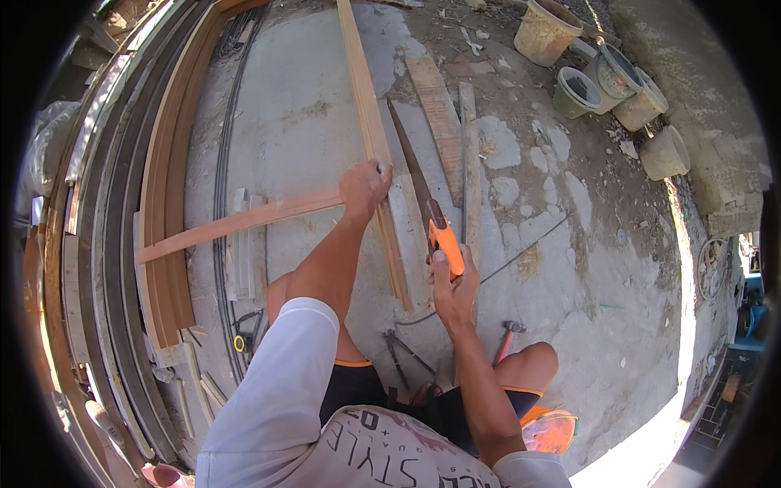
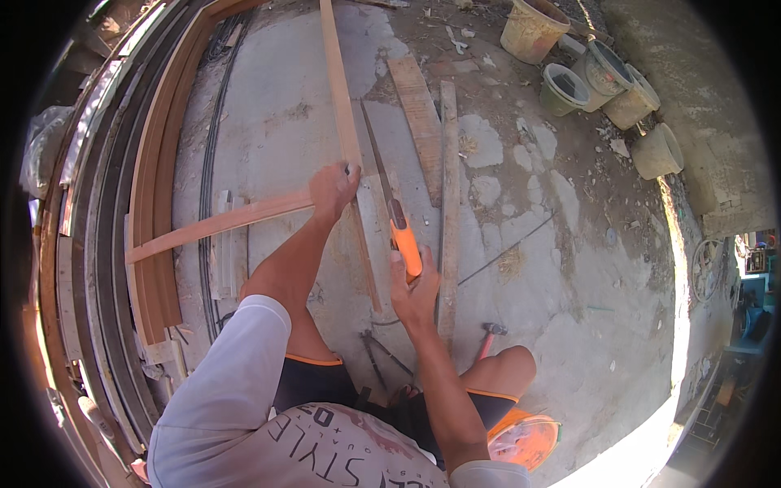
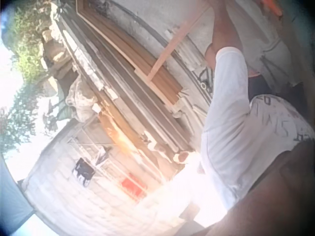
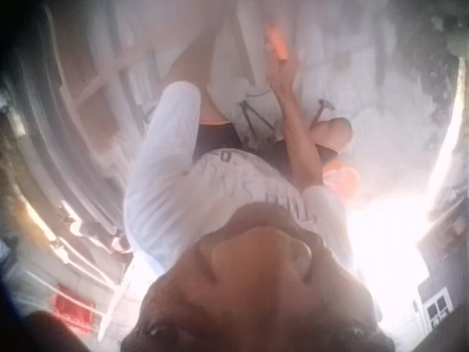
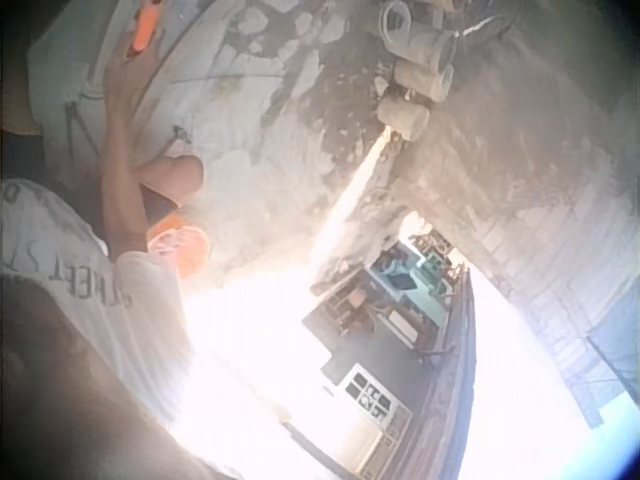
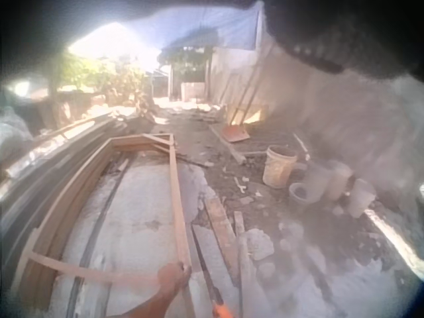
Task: The person sits on the floor and uses a hand saw to cut a wooden plank. They then use pliers to remove a nail from a small wooden block and a hammer to drive nails into the frame, joining the pieces together.
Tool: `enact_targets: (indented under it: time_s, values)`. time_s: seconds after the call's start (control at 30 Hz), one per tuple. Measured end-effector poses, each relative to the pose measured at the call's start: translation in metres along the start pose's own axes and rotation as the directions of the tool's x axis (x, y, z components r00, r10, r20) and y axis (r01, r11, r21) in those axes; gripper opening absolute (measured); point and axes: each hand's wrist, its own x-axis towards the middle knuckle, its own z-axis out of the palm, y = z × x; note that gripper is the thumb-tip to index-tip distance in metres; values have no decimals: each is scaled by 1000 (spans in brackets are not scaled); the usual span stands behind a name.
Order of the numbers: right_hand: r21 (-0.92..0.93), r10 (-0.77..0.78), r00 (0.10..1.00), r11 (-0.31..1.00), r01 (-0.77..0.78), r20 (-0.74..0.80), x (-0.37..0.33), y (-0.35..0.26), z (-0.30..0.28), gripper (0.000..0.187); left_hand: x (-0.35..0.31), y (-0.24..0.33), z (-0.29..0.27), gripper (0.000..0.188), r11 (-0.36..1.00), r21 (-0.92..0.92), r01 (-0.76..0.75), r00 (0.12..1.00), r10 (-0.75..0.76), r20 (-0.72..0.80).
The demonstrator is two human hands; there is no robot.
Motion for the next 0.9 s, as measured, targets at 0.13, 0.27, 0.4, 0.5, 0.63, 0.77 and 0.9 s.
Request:
enact_targets:
  time_s: [0.13, 0.27, 0.4, 0.5, 0.63, 0.77, 0.9]
  values:
    - [-132, -15, 1000, 991, 14, -10, 20, 5, 0, 34, 1, -7, 6, 40, 999, -30, -19, 997, 17, -69]
    - [-162, -38, 999, 986, 33, -30, 26, 6, 6, 35, -16, -2, -5, 43, 999, -18, -37, 996, 36, -87]
    - [-214, -169, 985, 964, 161, -19, 28, 22, 4, 38, -95, 33, 16, 60, 928, -299, 223, 925, -299, -235]
    - [-178, -171, 985, 969, 170, 8, 32, 23, -1, 38, -110, 60, 38, 79, 599, -415, 685, 691, -715, 107]
    - [-88, -23, 999, 996, 26, 25, 36, 11, -6, 36, -110, 70, 40, 98, 533, -436, 726, 671, -688, 276]
    - [-113, 37, 994, 993, -26, 102, 32, 10, 1, 39, -102, 55, 34, 104, 460, -467, 756, 637, -683, 358]
    - [-24, 127, 989, 992, -125, 75, 24, -20, -1, 44, -104, 64, 22, 97, 481, -336, 810, 585, -703, 405]
